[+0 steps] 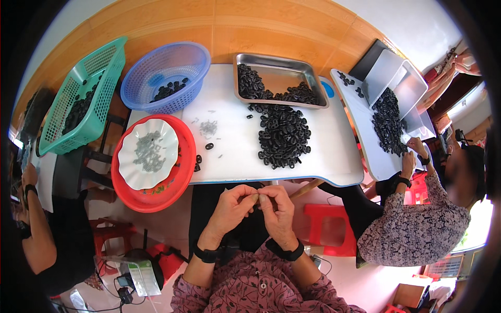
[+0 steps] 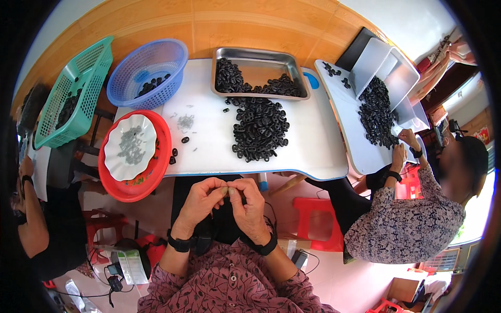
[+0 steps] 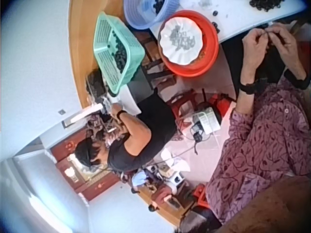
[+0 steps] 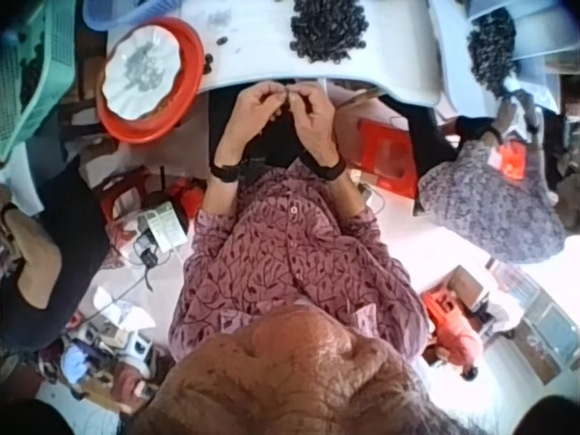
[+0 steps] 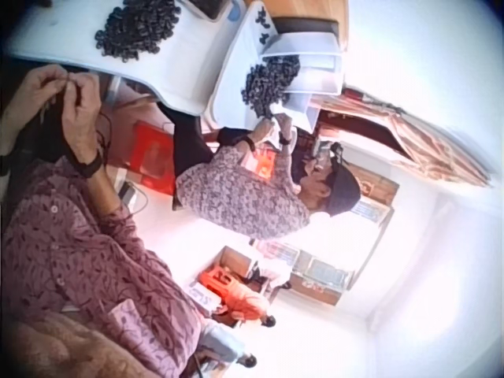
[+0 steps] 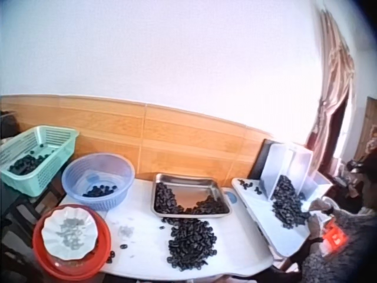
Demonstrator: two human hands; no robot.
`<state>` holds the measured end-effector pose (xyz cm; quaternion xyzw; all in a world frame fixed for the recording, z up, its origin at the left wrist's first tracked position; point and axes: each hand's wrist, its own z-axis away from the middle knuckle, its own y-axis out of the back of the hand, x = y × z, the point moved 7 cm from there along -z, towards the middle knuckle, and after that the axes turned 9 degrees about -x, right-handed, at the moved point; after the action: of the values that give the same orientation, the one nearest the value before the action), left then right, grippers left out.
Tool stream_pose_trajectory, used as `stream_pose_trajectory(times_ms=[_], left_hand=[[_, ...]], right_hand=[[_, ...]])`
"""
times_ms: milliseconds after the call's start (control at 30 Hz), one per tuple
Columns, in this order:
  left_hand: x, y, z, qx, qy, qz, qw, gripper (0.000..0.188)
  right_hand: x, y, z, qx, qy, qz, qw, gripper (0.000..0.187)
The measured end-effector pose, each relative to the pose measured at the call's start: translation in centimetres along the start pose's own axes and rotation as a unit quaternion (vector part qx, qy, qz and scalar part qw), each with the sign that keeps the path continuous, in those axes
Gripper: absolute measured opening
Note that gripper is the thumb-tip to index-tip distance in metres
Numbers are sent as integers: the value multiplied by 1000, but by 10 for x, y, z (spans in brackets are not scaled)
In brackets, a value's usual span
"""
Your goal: Sorting and inspecting small black rubber or plastic components at a work table.
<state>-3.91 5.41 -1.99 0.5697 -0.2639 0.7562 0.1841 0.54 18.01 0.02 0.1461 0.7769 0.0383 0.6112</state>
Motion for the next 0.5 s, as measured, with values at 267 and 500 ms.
stream_pose_trajectory(times_ms=[267,500], left_hand=[[-17,-10,-1,12,-60,157,986,17],[-27,-11,-2,12,-58,219,974,16]], right_hand=[[-8,5,6,38,22,26,999,8],[-15,4,8,51,62,64,995,10]])
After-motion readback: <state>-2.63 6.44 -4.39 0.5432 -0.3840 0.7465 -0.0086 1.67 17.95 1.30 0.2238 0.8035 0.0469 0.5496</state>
